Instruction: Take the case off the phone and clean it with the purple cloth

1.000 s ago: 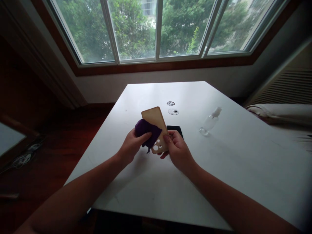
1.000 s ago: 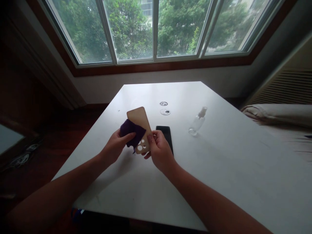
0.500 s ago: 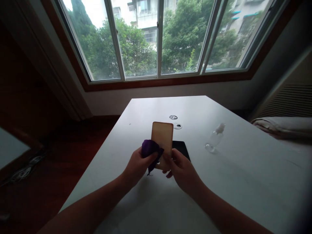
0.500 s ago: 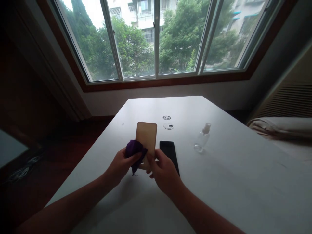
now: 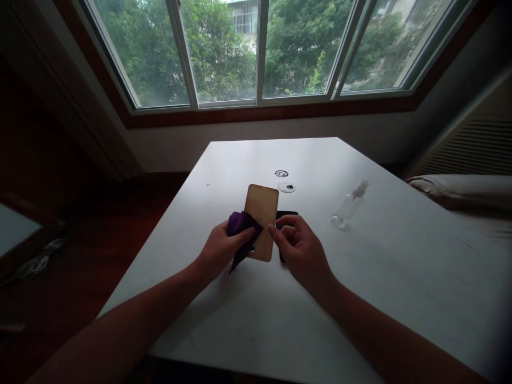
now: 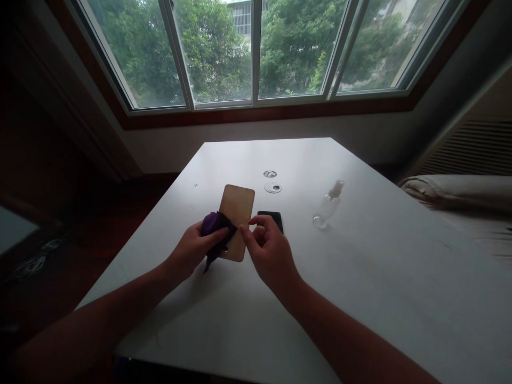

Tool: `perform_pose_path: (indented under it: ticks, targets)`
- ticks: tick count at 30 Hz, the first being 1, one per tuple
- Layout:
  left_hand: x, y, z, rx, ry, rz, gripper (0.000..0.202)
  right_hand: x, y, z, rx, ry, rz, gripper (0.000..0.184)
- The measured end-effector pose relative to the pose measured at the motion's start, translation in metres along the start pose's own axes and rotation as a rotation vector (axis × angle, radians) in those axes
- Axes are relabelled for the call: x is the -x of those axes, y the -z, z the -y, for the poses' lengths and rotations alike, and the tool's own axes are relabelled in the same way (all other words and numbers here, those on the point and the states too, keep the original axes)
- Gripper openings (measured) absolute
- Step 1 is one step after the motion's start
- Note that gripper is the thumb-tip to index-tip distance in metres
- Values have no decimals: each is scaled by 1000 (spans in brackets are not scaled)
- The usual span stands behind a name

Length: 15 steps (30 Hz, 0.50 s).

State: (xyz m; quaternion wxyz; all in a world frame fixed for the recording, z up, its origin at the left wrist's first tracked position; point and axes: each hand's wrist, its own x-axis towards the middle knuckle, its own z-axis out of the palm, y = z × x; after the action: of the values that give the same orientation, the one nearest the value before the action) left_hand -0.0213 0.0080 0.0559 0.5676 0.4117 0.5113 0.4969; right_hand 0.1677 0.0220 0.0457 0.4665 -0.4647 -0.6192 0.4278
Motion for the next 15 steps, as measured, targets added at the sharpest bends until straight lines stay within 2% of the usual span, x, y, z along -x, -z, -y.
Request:
perform_pose_path:
  ticks: [4, 8, 11, 15]
  targets:
    - [1, -1, 4, -93, -33, 3, 45, -1, -1, -4, 46, -35, 117, 33]
    - [0, -1, 6, -116, -23, -1, 46, -3, -1, -8, 89, -36, 165, 29]
    - [-1, -1, 9, -120, -41, 3, 46, -3, 0, -8, 75, -63, 141, 30]
    - [-2, 1, 12, -142, -56, 8, 44, -5, 4, -9, 0, -87, 45, 32]
